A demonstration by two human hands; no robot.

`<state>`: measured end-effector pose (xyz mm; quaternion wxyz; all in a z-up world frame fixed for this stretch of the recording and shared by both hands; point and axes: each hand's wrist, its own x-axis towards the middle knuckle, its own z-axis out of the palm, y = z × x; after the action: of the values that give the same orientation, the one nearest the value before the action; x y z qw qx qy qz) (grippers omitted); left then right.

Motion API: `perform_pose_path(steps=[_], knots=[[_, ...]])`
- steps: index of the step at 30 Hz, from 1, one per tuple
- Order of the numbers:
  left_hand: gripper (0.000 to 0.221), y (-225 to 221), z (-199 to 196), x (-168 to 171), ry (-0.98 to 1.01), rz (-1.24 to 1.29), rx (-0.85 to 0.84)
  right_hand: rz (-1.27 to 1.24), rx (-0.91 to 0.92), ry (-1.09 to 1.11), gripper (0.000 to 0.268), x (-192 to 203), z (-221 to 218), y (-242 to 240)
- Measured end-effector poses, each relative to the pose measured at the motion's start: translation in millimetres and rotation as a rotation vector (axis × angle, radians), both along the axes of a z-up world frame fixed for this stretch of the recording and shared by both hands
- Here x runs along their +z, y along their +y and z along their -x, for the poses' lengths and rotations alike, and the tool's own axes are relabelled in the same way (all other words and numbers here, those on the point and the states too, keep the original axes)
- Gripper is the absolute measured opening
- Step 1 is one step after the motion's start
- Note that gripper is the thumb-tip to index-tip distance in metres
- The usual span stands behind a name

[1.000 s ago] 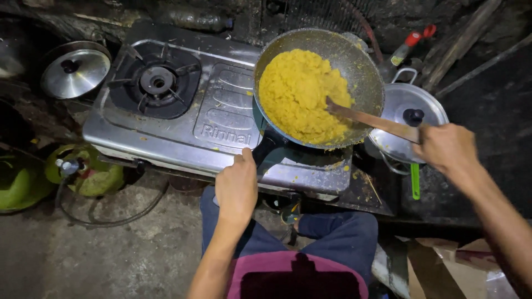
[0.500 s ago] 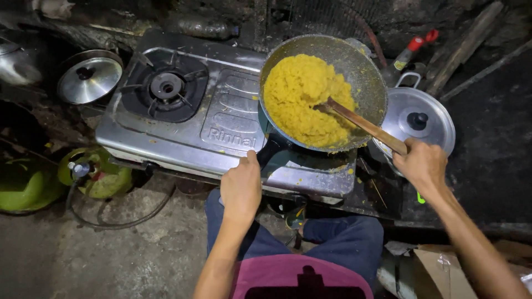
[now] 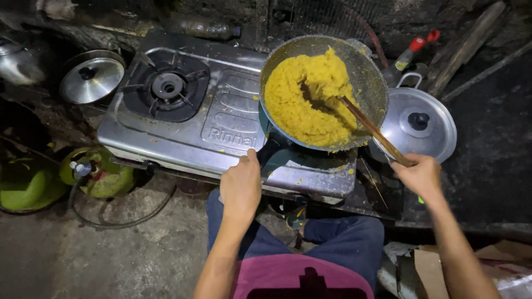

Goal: Stirring a thick yellow food mixture in a frying pan on a gas stove using a wooden spatula.

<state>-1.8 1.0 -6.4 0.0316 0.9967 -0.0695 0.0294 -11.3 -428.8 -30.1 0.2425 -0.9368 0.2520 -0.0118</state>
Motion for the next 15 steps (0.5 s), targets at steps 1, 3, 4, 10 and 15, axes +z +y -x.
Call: perform_pose_path(steps=[1, 3, 4, 10, 15], knots=[[0.032, 0, 0, 1, 0.005, 0.001, -0.008, 0.001, -0.008, 0.005, 0.027, 18, 1, 9], [0.029, 1, -1, 2, 0.074, 0.056, 0.006, -0.779, -0.16, 0.221, 0.043, 54, -2, 26], [0.029, 0, 0, 2, 0.075, 0.058, 0.003, -0.777, -0.164, 0.221, 0.043, 56, -2, 16], [0.035, 2, 0, 3, 0.057, 0.059, 0.001, -0.849, -0.112, 0.374, 0.044, 68, -11, -27], [0.028, 1, 2, 3, 0.012, 0.058, -0.003, 0.591, 0.112, 0.29, 0.049, 85, -2, -92]])
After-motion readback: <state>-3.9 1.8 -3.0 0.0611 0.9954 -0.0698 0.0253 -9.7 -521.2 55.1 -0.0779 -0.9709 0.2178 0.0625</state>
